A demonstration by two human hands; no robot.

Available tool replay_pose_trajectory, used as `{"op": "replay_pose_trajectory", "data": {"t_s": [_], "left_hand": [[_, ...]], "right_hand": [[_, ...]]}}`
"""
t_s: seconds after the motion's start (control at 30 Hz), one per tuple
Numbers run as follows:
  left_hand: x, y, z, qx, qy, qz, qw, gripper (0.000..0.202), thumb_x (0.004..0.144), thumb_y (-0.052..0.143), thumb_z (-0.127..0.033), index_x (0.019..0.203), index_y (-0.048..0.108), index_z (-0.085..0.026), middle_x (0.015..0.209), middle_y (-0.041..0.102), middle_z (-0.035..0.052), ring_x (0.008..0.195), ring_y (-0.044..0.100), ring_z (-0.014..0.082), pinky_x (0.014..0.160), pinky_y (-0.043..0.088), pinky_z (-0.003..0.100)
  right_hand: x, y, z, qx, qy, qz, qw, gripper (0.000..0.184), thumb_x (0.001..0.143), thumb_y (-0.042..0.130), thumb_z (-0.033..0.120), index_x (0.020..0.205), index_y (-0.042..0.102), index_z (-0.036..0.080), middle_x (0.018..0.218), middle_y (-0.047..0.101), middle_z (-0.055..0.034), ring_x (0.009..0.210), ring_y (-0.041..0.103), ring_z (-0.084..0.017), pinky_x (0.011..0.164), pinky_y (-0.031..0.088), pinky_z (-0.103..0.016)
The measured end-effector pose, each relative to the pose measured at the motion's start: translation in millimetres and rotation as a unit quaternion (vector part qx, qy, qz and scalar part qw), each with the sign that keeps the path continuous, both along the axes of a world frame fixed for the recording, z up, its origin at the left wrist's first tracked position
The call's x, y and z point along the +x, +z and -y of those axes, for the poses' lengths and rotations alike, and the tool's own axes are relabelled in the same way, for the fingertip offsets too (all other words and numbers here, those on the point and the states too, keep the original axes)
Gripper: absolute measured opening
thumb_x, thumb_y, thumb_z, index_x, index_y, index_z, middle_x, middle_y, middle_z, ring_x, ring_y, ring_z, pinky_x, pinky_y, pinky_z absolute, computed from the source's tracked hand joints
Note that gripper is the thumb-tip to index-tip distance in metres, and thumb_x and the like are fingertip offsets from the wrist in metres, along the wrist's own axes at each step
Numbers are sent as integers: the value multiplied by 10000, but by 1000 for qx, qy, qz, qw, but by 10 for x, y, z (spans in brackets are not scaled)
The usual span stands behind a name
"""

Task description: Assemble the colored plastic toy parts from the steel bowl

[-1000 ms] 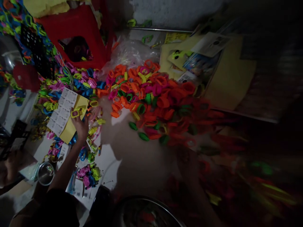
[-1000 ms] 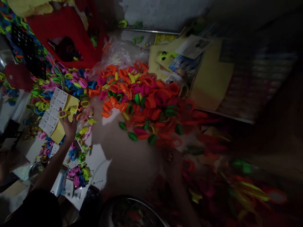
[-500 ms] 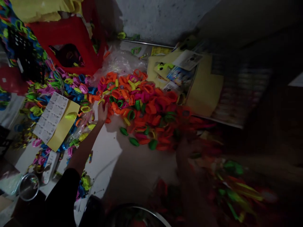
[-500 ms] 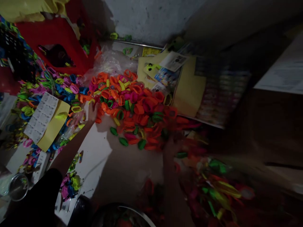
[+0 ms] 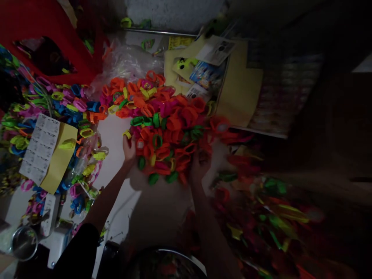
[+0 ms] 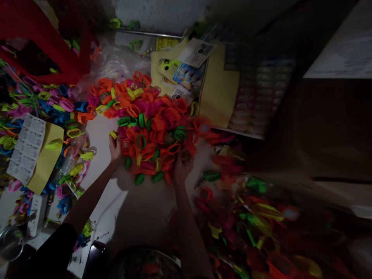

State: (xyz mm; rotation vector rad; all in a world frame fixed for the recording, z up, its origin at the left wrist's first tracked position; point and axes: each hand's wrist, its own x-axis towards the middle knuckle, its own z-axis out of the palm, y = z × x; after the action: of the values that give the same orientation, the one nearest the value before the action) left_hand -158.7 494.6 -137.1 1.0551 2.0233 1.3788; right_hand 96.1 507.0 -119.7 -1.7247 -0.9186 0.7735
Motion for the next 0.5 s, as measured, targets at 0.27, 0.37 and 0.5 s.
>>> {"op": "replay_pose_trajectory", "data": {"t_s": [0.27,0.37,0.5], "left_hand": [[-56,42,127,-12,57,-33,998,386,931,371,-518,1020,513,-171,1065,564,103,1124,510,181,992,400,317],[134,46,78,-26,-32,31,999,356,920,406,-505,946,543,-178,1001,580,81,1105,521,188,985,409,326],[487,50,116,-37,-74,122,989,296,890,471,-471,940,549,-190,1007,583,68,1014,558,192,927,459,346]], "right_hand": [[57,-77,15,11,-89,31,995,361,769,529,498,658,319,226,650,329,29,637,387,-135,659,429,-295],[-133,-48,14,2,-45,-53,998,322,744,560,484,723,407,202,712,427,7,710,452,-140,711,443,-291],[-421,-21,99,-17,-4,-190,982,320,707,608,455,739,449,179,734,470,9,703,461,-117,695,442,-264]]}}
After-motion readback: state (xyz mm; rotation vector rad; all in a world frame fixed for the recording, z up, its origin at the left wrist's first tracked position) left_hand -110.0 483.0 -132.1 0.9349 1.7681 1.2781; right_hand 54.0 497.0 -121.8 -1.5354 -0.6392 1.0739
